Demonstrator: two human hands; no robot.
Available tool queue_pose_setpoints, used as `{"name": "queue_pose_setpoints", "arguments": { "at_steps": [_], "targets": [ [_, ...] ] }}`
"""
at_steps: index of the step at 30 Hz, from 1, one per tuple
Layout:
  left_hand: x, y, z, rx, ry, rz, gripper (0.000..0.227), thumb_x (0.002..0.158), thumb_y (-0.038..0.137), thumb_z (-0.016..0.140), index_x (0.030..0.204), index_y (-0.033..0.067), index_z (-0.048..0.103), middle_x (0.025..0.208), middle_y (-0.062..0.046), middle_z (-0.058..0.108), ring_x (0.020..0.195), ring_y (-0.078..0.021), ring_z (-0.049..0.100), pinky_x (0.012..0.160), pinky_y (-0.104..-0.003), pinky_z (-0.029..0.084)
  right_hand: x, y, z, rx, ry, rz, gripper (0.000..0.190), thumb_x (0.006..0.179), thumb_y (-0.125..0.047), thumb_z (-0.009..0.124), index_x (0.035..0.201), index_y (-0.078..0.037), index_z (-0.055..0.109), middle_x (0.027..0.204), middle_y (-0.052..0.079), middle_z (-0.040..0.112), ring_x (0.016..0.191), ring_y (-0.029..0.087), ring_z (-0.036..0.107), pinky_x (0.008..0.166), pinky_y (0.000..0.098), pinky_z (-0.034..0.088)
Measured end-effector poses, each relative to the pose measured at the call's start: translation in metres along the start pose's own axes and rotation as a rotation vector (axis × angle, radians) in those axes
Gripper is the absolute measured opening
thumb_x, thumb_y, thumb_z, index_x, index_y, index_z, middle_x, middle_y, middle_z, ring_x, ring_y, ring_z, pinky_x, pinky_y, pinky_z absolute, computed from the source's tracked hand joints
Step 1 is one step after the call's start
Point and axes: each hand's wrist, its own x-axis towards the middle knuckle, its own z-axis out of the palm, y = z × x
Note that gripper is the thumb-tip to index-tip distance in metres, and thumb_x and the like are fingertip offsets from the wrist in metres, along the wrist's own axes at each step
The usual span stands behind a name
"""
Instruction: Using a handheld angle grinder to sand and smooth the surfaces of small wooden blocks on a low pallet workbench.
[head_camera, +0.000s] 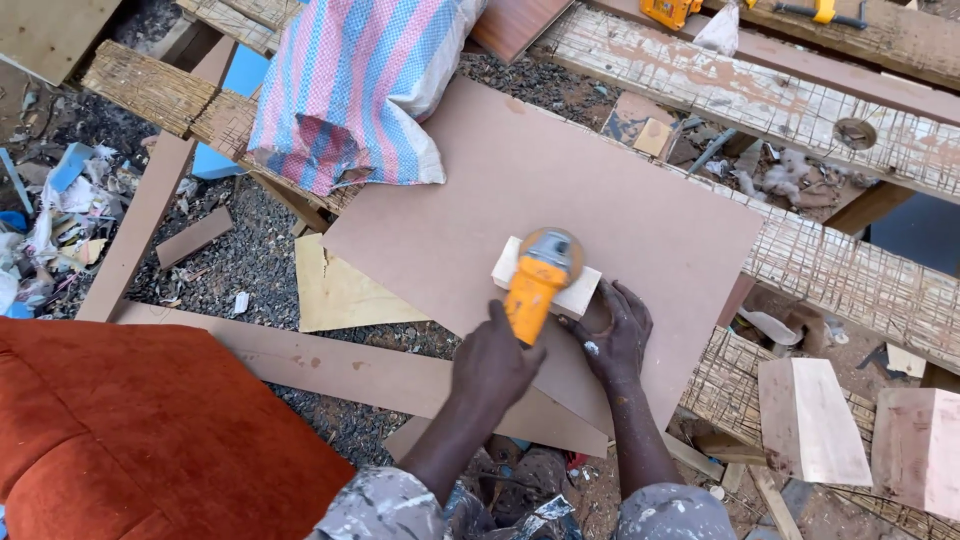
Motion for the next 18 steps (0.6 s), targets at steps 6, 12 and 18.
{"name": "queue_pose_setpoints", "arguments": {
  "at_steps": [6, 12, 18],
  "targets": [
    [-0.012, -0.022, -0.055, -0.009, 0.094, -0.15, 0.087, 0.109, 0.051, 0.067, 0.17, -0.0086, 0.048, 0.133, -0.039, 0.084, 0.131, -0.0588, 0.084, 0.108, -0.066, 0.066, -0.002, -0.029, -0.017, 0.119, -0.029, 0.04, 0.097, 0.079, -0.054, 0.108, 0.166, -0.025, 0.076, 0.166, -0.003, 0.079, 0.17, 0.023, 0.057, 0.151, 0.0534, 0.022],
    [-0.03, -0.036, -0.002, 0.078, 0.054, -0.075, 0.069, 0.113, 0.046, 0.08, 0.157, 0.0019, 0.05, 0.11, -0.015, 0.085, 0.085, -0.0315, 0.089, 0.074, -0.048, 0.074, -0.003, -0.025, -0.013, -0.004, 0.061, -0.106, 0.104, 0.083, -0.062, 0.103, 0.17, -0.013, 0.073, 0.166, 0.016, 0.073, 0.161, 0.034, 0.057, 0.137, 0.0548, 0.036],
    [-0.032, -0.033, 0.001, 0.016, 0.027, -0.108, 0.065, 0.116, 0.042, 0.082, 0.157, 0.004, 0.048, 0.118, -0.014, 0.08, 0.093, -0.0295, 0.088, 0.077, -0.046, 0.076, -0.001, -0.014, -0.007, 0.003, 0.051, -0.085, 0.107, 0.083, -0.065, 0.102, 0.172, -0.016, 0.071, 0.171, 0.014, 0.069, 0.162, 0.033, 0.057, 0.139, 0.0551, 0.035]
  ]
}}
